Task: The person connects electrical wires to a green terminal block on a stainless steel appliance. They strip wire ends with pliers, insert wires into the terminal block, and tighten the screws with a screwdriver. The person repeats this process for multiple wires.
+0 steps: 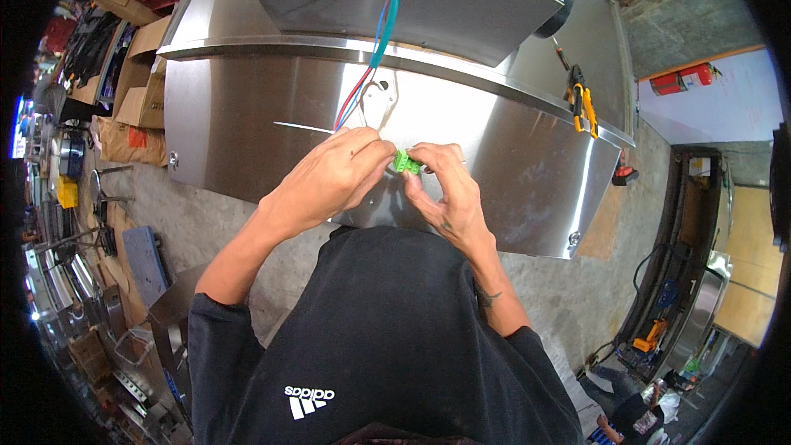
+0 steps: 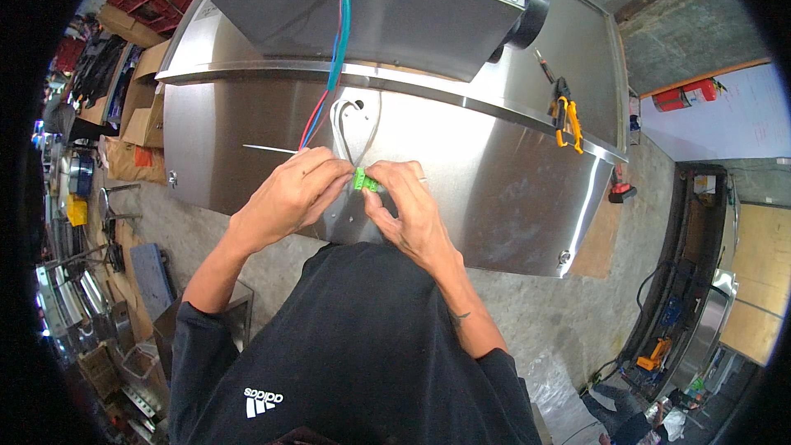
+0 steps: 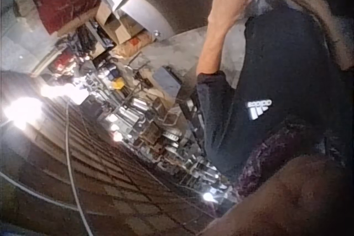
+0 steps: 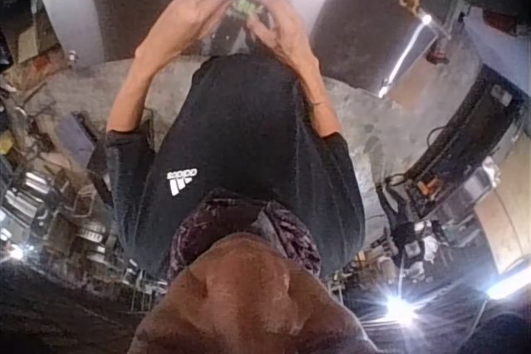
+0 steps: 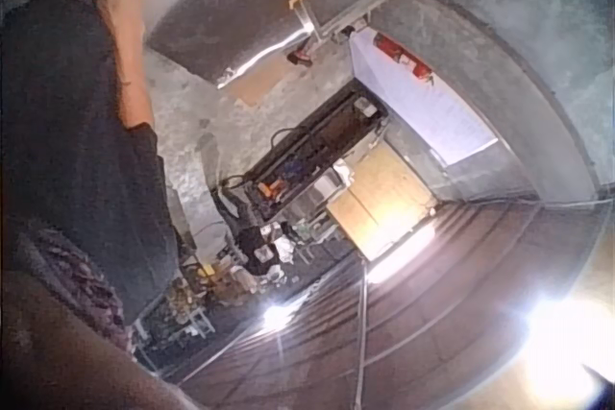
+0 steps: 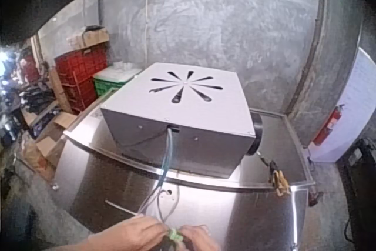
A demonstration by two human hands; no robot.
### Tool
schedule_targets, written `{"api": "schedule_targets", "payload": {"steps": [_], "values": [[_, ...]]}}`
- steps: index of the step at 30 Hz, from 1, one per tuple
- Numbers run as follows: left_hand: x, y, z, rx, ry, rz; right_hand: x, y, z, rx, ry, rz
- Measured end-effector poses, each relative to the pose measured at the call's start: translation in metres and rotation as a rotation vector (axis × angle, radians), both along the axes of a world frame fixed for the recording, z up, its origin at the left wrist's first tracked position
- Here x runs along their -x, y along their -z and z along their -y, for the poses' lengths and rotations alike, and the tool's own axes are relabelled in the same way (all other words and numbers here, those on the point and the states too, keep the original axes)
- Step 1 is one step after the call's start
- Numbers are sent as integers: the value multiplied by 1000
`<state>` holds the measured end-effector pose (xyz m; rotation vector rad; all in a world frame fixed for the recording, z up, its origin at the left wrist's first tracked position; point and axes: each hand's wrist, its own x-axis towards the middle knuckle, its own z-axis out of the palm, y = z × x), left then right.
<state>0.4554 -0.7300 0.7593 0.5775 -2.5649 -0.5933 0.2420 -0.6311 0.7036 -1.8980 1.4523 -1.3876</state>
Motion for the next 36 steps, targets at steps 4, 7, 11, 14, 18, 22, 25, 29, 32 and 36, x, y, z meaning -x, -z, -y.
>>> {"api": "schedule_targets", "payload": {"steps": [4, 7, 11, 14, 18, 22, 25, 29, 32, 36], "values": [[2, -4, 1, -32, 2, 12, 0, -2, 0, 46, 18, -30], [3, -6, 0, -71, -9, 19, 2, 1, 2, 67, 12, -74], [5, -6, 0, -183, -25, 4, 2, 7, -2, -11, 35, 19], [6, -8, -1, -227, -36, -29, 1, 10, 0, 10, 37, 33], [4, -14, -4, -298, -56, -43, 0, 10, 1, 22, 41, 48], [4, -15, -4, -271, -51, -45, -2, 9, 1, 15, 47, 61], [7, -6, -5, -152, -44, -62, -3, 9, -2, -22, 51, 96], [9, 0, -4, -39, -12, -66, -1, 6, -2, -61, 51, 131], [6, -3, -3, -10, -6, -49, 1, 0, 0, -86, 32, 128], [3, 1, -3, 38, 12, -69, 7, -1, -1, -117, 26, 76]]}}
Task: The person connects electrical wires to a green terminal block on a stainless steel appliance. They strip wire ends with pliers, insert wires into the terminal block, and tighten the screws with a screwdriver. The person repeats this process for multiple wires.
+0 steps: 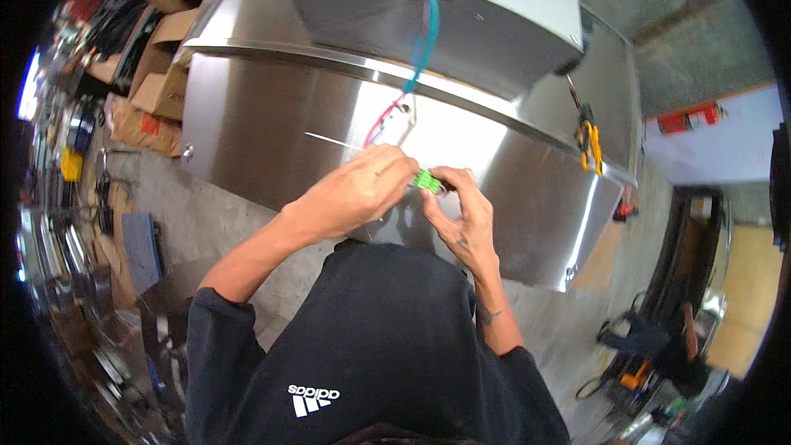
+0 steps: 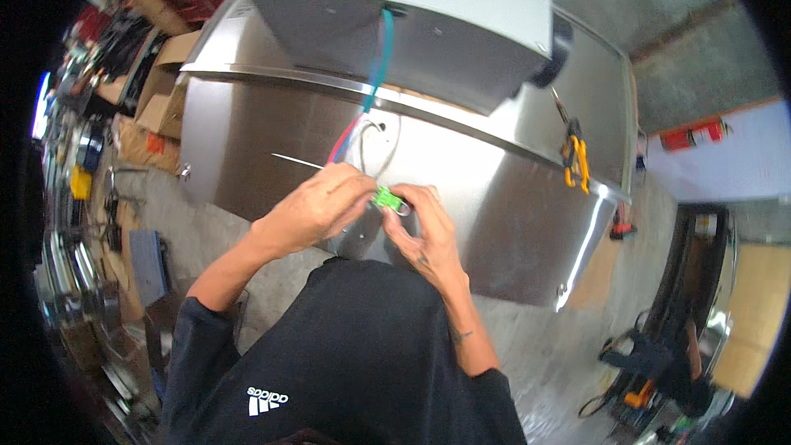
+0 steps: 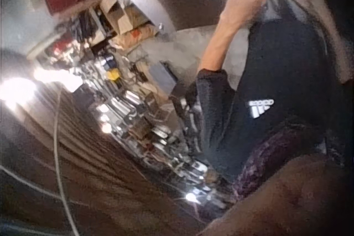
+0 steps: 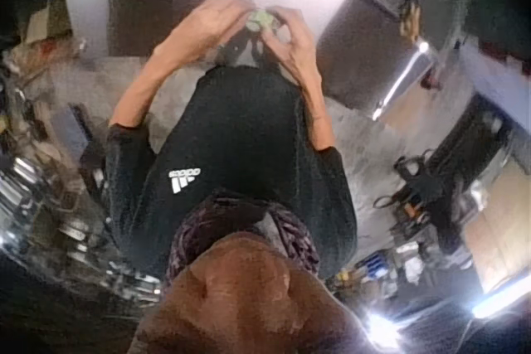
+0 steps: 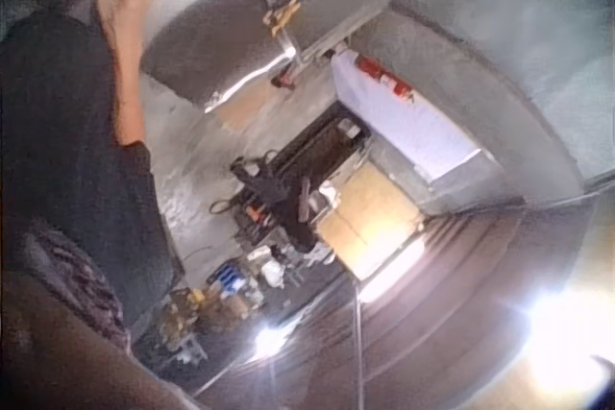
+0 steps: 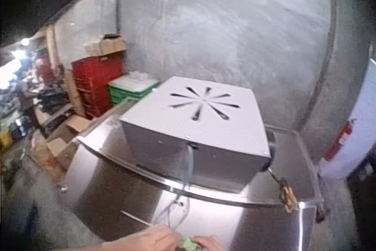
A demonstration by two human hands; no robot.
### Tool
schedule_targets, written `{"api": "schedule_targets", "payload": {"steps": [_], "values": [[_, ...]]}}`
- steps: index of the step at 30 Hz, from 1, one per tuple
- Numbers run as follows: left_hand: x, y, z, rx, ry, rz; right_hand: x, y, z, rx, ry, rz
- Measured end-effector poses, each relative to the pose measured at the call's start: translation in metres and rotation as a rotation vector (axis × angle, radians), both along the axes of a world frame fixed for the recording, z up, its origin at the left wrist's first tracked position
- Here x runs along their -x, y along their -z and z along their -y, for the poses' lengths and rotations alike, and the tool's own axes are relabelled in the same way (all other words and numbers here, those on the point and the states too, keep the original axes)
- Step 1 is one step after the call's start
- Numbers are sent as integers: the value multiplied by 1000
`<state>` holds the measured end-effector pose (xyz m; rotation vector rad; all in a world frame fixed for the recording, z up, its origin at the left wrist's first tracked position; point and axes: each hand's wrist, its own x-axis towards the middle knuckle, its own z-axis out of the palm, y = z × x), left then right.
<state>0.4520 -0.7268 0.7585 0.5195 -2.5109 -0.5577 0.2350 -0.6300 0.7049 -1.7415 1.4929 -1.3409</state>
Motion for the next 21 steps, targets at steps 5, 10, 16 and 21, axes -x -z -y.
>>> {"api": "schedule_targets", "payload": {"steps": [5, 10, 16, 21], "values": [[17, 28, -17, 13, 29, 28, 13, 1, -23, -54, 75, -138], [34, 53, -27, -154, -39, -159, 20, 16, -28, -34, 11, -65], [40, 62, -41, -143, -113, -252, 29, 10, -25, -54, -51, -148], [43, 59, -35, -131, -143, -253, 35, 11, -14, -26, -65, -158]]}}
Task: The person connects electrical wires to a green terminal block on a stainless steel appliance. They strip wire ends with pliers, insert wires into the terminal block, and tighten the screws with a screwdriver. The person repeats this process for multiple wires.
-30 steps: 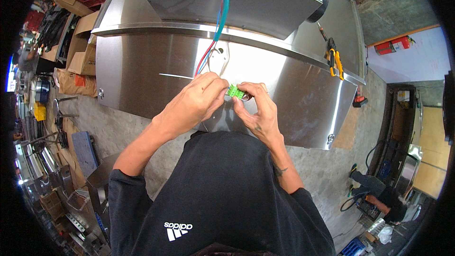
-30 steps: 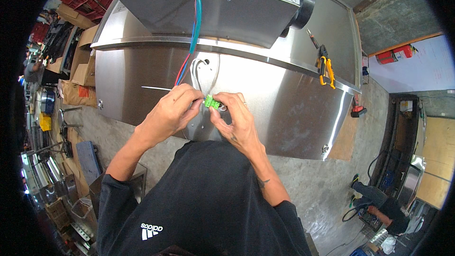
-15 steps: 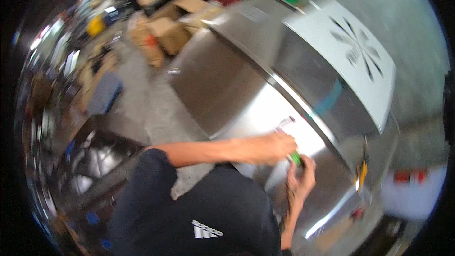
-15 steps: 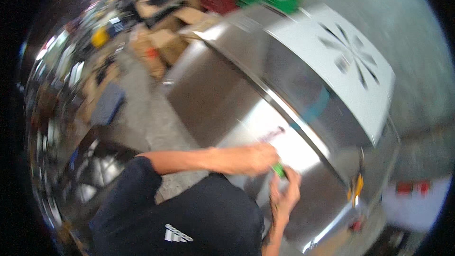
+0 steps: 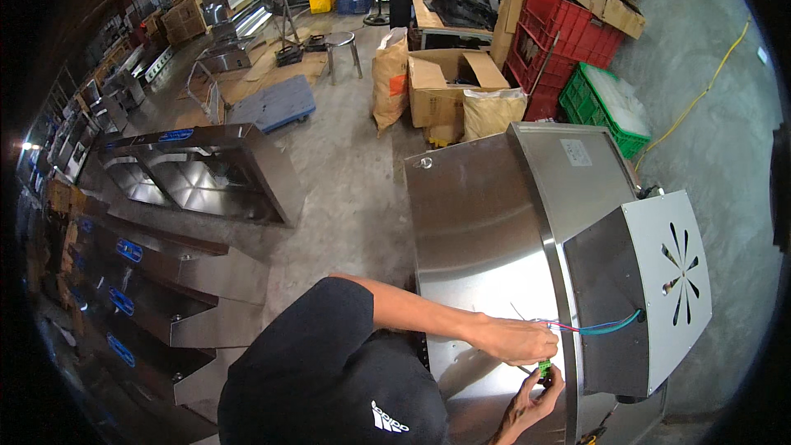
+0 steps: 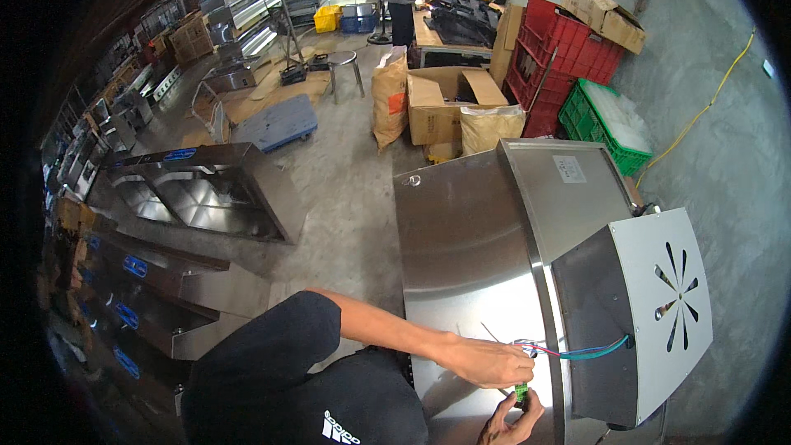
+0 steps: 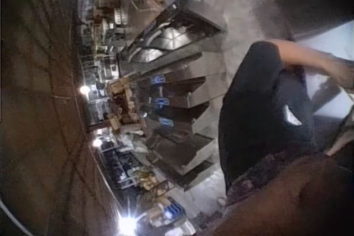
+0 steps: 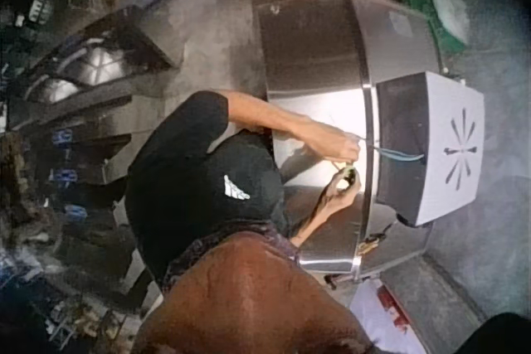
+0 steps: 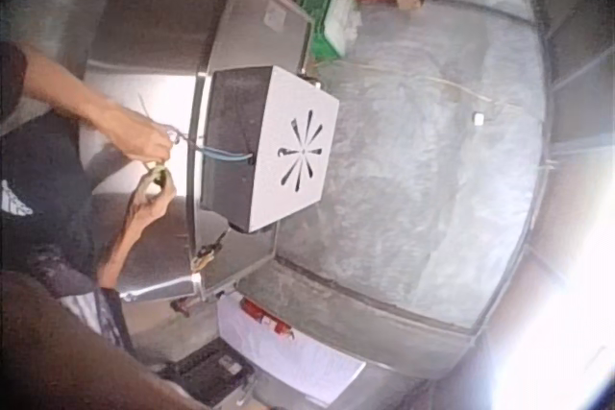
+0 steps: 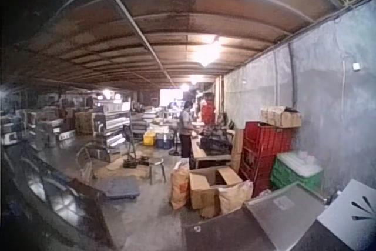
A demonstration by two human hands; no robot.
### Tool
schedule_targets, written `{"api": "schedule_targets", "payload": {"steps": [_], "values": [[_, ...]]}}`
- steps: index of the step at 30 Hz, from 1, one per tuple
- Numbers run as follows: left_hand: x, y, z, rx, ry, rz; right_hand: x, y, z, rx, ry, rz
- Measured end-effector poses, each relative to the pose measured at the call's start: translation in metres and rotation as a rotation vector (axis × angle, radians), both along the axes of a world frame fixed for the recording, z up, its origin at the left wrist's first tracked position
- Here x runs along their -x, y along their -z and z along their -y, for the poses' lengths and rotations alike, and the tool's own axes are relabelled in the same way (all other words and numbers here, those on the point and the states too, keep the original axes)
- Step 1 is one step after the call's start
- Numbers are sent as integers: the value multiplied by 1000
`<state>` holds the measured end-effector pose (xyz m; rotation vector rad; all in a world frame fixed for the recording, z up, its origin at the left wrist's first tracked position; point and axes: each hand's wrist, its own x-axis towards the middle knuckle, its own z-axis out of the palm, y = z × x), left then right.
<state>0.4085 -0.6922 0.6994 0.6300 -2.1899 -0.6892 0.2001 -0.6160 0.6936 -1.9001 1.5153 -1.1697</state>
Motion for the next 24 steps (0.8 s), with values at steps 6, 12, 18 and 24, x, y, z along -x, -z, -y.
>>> {"api": "schedule_targets", "payload": {"steps": [6, 12, 18, 24], "values": [[-1, 1, 2, -69, 32, 17, 3, 1, 1, 39, -16, -32], [0, -2, 5, -142, 85, -15, 3, -4, -2, 50, 3, -38], [-2, -3, 3, -108, 76, -24, 4, -7, -2, 40, -33, -47], [-4, 0, 2, -117, 54, -65, -2, -13, -1, 40, -37, -74]]}}
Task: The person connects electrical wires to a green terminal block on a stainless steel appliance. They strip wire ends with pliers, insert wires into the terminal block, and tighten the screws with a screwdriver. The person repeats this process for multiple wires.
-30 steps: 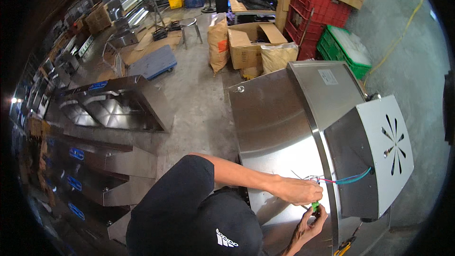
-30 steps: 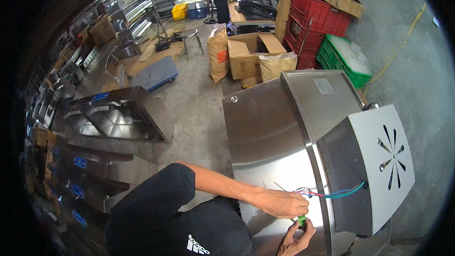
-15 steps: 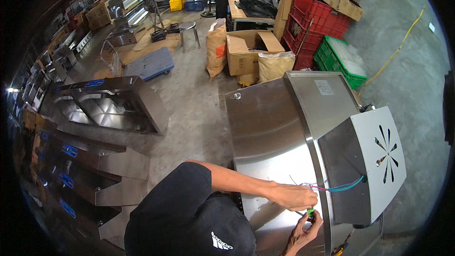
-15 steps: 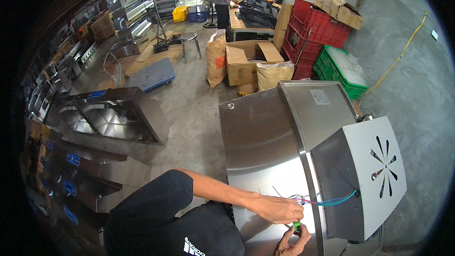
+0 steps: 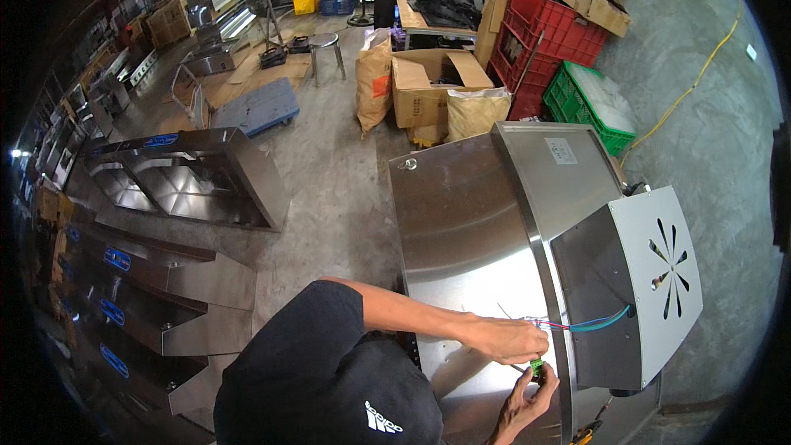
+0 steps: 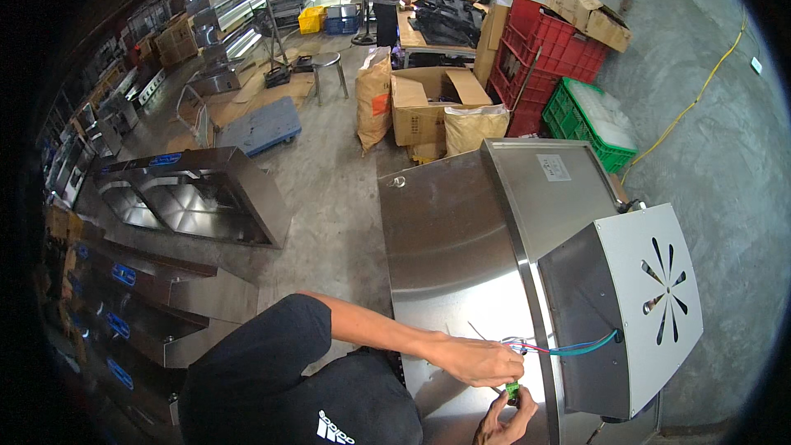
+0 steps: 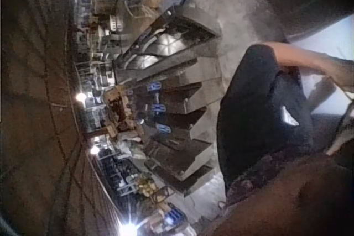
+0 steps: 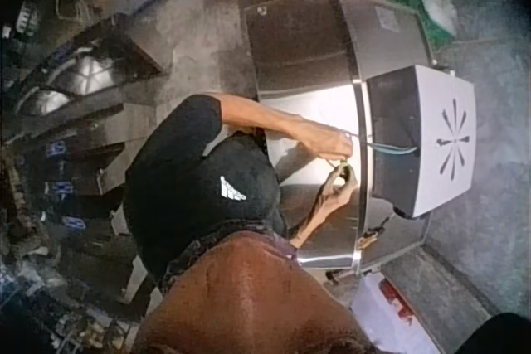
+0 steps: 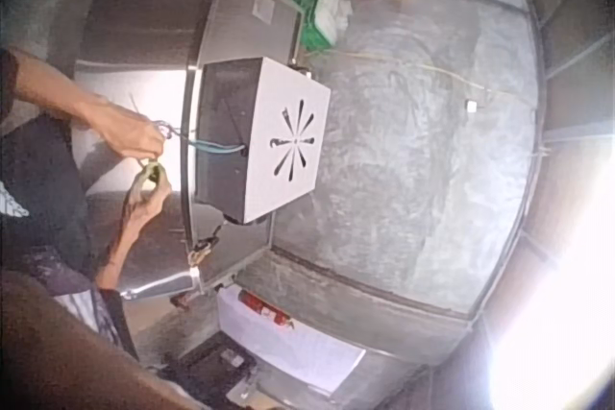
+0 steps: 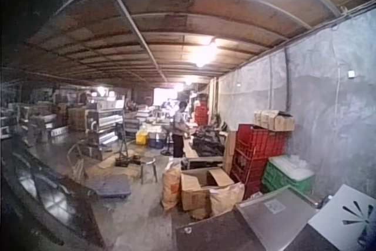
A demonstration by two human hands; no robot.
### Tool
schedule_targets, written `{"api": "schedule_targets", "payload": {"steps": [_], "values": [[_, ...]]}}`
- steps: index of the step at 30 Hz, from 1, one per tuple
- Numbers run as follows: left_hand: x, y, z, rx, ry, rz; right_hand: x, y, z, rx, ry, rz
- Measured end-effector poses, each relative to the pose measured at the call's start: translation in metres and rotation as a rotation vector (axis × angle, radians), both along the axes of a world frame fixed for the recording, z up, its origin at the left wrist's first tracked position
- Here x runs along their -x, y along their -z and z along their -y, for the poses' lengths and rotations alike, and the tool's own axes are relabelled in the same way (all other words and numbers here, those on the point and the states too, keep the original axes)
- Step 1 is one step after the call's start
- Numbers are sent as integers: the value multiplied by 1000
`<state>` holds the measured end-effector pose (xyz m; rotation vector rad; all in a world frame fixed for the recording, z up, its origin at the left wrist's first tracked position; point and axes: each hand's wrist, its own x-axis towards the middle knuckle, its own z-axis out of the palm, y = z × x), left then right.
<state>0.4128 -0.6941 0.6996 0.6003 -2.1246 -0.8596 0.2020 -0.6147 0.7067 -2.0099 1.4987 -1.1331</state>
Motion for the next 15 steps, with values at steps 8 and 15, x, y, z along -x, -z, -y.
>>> {"api": "schedule_targets", "payload": {"steps": [8, 15], "values": [[-2, -6, -1, -16, 15, -19, 0, 0, 1, 28, -15, 5], [-1, -9, -1, 0, 5, -33, 1, -2, 5, 93, -11, -27]]}}
